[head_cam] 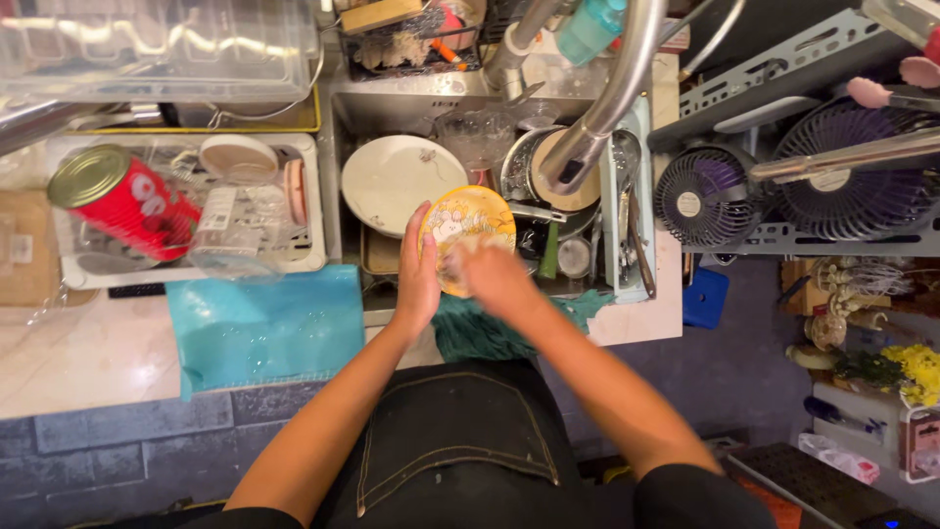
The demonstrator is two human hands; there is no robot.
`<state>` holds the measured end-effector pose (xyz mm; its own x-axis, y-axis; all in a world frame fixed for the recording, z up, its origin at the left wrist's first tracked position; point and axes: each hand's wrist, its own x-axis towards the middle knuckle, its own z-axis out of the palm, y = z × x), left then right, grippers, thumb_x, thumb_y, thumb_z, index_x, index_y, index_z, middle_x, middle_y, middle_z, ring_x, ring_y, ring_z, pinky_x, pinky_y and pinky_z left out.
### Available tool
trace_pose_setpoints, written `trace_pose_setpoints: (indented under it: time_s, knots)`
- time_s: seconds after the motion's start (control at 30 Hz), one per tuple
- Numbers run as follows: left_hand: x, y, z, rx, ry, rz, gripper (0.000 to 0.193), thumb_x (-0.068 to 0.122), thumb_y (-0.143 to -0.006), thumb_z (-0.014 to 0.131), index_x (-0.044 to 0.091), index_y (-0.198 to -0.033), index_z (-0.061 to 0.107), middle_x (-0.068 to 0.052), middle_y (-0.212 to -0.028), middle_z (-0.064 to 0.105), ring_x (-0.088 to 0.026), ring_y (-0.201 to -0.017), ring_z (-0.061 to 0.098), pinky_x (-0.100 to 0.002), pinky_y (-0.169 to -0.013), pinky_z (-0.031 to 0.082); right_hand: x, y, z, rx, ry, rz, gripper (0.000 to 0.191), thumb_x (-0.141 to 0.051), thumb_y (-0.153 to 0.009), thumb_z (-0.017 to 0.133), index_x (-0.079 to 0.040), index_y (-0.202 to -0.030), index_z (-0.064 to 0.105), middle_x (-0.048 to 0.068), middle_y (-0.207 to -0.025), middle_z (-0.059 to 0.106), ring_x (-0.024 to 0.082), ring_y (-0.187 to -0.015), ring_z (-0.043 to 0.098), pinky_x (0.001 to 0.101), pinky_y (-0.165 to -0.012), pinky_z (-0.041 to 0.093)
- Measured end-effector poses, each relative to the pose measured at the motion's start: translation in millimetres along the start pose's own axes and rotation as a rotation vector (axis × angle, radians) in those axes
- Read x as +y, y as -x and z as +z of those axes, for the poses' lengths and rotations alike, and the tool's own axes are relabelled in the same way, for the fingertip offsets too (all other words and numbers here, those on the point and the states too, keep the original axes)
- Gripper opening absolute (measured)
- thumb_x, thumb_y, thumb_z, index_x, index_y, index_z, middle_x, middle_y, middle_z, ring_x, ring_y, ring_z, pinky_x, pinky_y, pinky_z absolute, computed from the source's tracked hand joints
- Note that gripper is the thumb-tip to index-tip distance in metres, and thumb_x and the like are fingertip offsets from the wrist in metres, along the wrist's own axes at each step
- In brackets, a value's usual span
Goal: The person washes dishes at a kitchen sink, scrubbing a cutting board, a frying pan, a bowl, a plate and a cup with a sponge under running water and placing cleaned items aside. They briefly reach into a lower cabinet mid-task before resuming washing at the sink.
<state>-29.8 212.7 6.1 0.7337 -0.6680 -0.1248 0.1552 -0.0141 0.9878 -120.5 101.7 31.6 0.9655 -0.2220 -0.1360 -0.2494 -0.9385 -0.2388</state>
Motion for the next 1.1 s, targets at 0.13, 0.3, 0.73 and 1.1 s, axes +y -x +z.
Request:
trace_pose_setpoints:
  time_s: [0.13,0.3,0.73,1.1]
  knots:
    - [18,4,-2,-0.041,0.086,-0.004,0.048,0.022,-0.111,0.037,0.004,-0.155,0.037,-0.016,-0.158,0.043,-0.026,-0.148,0.037,-0.036,-0.122,0.026,9,-22,-4,0.203,-0.081,0.108,0.022,-0.011,-0.092,0.063,0.002,-0.109,0.060,0.023,-0.079,0.066,0.042,-0.070,0.068,0.0516,-0.059,0.053]
    - [29,-5,-14,-0.049,0.116,-0.002,0.048,0.022,-0.110,0.039,0.004,-0.153,0.042,-0.016,-0.152,0.050,-0.024,-0.141,0.046,-0.036,-0.120,0.032,-15,-29,-32,-0.073,-0.286,-0.030,0.040,-0.004,-0.077,0.060,0.001,-0.116,0.061,0.026,-0.081,0.066,0.046,-0.080,0.068,0.0545,-0.075,0.054]
    - [29,3,-26,-0.083,0.182,-0.001,0.048,0.021,-0.110,0.041,0.002,-0.153,0.042,-0.015,-0.154,0.048,-0.022,-0.142,0.044,-0.034,-0.120,0.032,-26,0,-36,0.229,-0.087,0.196,0.041,-0.011,-0.084,0.063,0.000,-0.124,0.060,0.026,-0.091,0.067,0.047,-0.082,0.066,0.0555,-0.070,0.053]
    - [25,11,-37,-0.107,0.133,-0.030,0.051,0.030,-0.111,0.042,0.004,-0.154,0.040,-0.013,-0.151,0.051,-0.021,-0.139,0.049,-0.034,-0.117,0.037,-37,6,-54,-0.305,-0.120,0.340,0.024,-0.028,-0.104,0.059,-0.005,-0.103,0.067,0.020,-0.098,0.070,0.041,-0.093,0.070,0.0524,-0.081,0.055]
